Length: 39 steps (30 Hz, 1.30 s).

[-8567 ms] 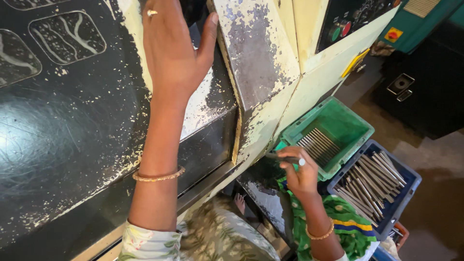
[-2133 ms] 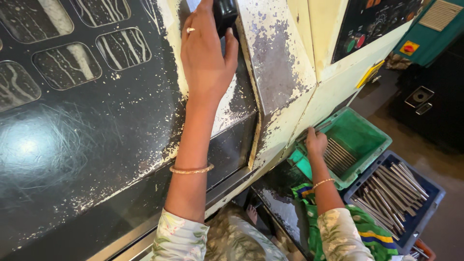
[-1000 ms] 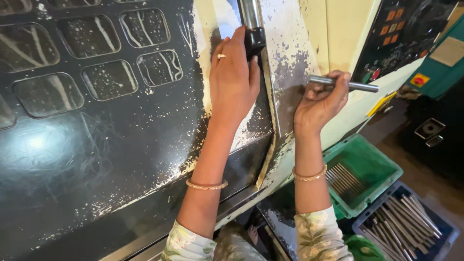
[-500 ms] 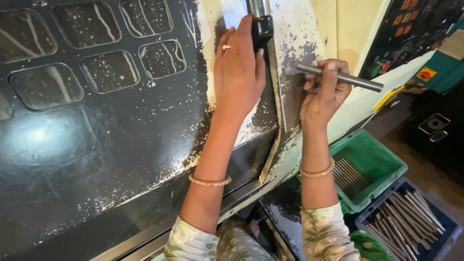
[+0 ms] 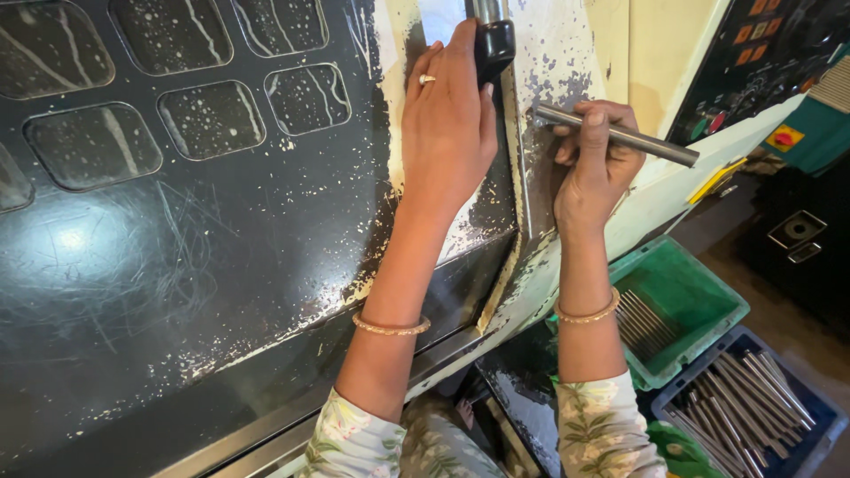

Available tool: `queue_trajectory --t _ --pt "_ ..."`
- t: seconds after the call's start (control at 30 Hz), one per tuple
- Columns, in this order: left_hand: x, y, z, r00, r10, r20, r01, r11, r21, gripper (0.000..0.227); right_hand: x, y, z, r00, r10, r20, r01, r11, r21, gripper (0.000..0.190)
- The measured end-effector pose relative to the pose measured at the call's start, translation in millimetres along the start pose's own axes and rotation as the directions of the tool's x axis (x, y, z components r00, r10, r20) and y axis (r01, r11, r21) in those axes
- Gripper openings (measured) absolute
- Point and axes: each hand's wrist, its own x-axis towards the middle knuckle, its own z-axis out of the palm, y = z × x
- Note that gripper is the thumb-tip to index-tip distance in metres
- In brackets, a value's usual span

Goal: The person repeatedly picks up metal rods from a green bin, inserts them into a machine, and operates a lever to process them. The person then removes the rods and places them into a blue bin. This cycle is repeated multiple times.

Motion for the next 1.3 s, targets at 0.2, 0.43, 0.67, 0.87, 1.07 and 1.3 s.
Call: queue_trajectory --t 0.2,0.43,0.67,0.87,1.07,1.3 --pt "-0.1 1.2 -1.0 1.000 0.009 -0.015 -0.009 1.000 -0.008 0.057 0.2 -1.5 0.8 1.000 0.000 -0.004 0.000 1.000 -0.024 0.024" --pt "0.3 1.6 -2.3 1.000 0.003 -0.010 -0.004 1.000 -0.023 0.058 -0.9 -0.6 -0.1 1.000 -0.018 0.014 0.018 0.999 -0.044 0.026" --pt "-0.2 3.2 -4.1 1.000 -0.002 -0.007 0.001 0.999 -0.042 0.058 -0.9 0.1 -0.5 1.000 -0.012 0.014 0.013 0.999 -0.032 0.027" --pt "-1.0 2.7 -2.2 1.000 -0.016 0.003 0.016 1.000 -0.017 0.060 -1.3 -1.4 -0.7 0.999 -0.016 0.028 0.018 0.996 -0.084 0.029" --pt "-1.9 1.5 -0.8 0.999 -0.034 0.014 0.034 0.999 0.000 0.062 1.9 -2.0 2.7 1.000 -0.008 -0.014 0.007 0.998 -0.061 0.027" --pt "-0.6 1.2 -1.0 1.000 -0.005 0.007 0.005 1.000 -0.001 0.060 0.5 -0.9 1.5 0.999 0.001 -0.033 -0.002 1.000 -0.021 0.026"
